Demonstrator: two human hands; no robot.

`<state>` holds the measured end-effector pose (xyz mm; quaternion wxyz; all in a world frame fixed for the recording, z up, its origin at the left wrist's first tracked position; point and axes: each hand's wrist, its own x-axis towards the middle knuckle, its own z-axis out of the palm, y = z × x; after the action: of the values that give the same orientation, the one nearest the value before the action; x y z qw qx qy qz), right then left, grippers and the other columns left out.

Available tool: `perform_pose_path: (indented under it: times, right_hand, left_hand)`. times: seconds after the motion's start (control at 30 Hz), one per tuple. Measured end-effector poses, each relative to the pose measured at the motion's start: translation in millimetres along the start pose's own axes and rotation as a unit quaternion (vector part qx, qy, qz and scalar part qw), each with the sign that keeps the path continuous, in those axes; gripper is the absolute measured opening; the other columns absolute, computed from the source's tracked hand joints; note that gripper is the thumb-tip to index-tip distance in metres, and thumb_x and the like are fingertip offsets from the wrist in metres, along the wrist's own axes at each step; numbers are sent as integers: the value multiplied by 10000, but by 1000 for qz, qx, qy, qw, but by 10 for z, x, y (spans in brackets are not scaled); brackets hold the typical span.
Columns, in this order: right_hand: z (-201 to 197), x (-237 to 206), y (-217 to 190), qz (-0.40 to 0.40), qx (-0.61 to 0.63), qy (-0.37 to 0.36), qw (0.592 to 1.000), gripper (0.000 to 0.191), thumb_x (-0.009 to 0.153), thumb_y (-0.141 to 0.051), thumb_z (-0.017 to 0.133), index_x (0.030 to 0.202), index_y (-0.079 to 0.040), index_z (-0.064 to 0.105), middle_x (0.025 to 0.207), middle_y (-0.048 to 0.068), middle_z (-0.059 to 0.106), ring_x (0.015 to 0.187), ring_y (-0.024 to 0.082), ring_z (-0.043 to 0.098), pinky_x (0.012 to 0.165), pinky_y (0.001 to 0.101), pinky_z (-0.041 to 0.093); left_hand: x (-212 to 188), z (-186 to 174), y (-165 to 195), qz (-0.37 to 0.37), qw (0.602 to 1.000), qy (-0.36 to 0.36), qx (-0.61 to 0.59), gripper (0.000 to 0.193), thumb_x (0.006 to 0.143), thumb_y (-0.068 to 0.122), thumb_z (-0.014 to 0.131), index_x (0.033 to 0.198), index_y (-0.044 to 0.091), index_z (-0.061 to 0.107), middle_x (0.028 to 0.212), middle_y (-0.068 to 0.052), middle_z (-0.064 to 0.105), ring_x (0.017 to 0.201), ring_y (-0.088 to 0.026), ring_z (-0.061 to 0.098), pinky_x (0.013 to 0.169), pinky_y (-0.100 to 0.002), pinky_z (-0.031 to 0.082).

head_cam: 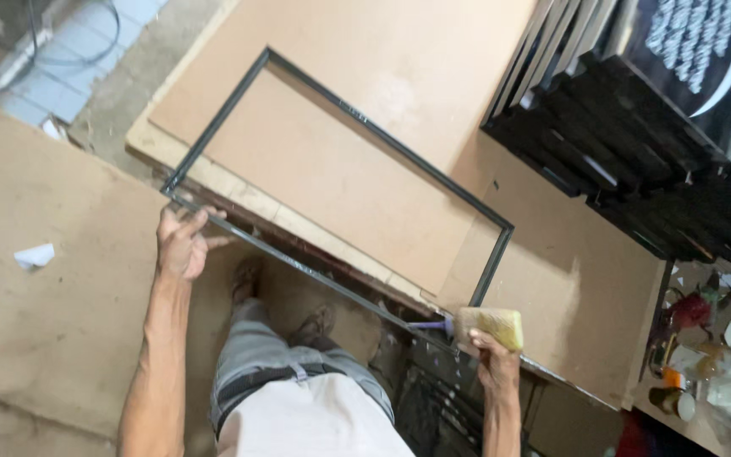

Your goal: The person repeatedly picks up rectangular metal frames, applies glue along the inner edges using a squeeze bottle, and places them on a workbench. Another person occasionally places artwork into frames on the same table.

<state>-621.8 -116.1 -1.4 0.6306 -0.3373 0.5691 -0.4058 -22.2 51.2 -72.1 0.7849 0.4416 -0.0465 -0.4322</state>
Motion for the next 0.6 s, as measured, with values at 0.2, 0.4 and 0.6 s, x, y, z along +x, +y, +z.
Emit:
perform_pose_path:
  times: [0.2, 0.4, 0.6]
  right_hand:
    - [-167, 15, -116, -61, 242, 65, 966, 88, 767, 39, 697, 837, -13, 710, 893, 129, 762, 864, 269, 759, 733, 473, 691]
    - [707, 63, 67, -51, 339, 55, 938, 120, 734, 44, 697, 788, -62, 712, 851, 67, 760, 828, 248, 763, 696, 446, 696]
    - [1395, -3, 236, -64, 347, 7, 936, 110, 733, 37, 710, 825, -22, 708, 889, 106, 757, 842, 287, 768, 699, 456, 681]
  left_hand:
    - [218, 76, 534, -60, 997, -24, -46, 346, 1034, 389, 633, 1115, 53, 609, 853, -74, 678, 849, -235, 708, 839, -548, 603]
    - [517, -187, 928, -191, 968, -107, 119, 412, 997, 455, 667, 935, 49, 645, 587, -21, 528, 497, -192, 570, 694, -588, 626]
    - [526, -401, 1288, -96, 987, -48, 117, 409, 970, 399, 717, 974, 24, 552, 755, -91, 580, 684, -250, 631, 797, -572, 632]
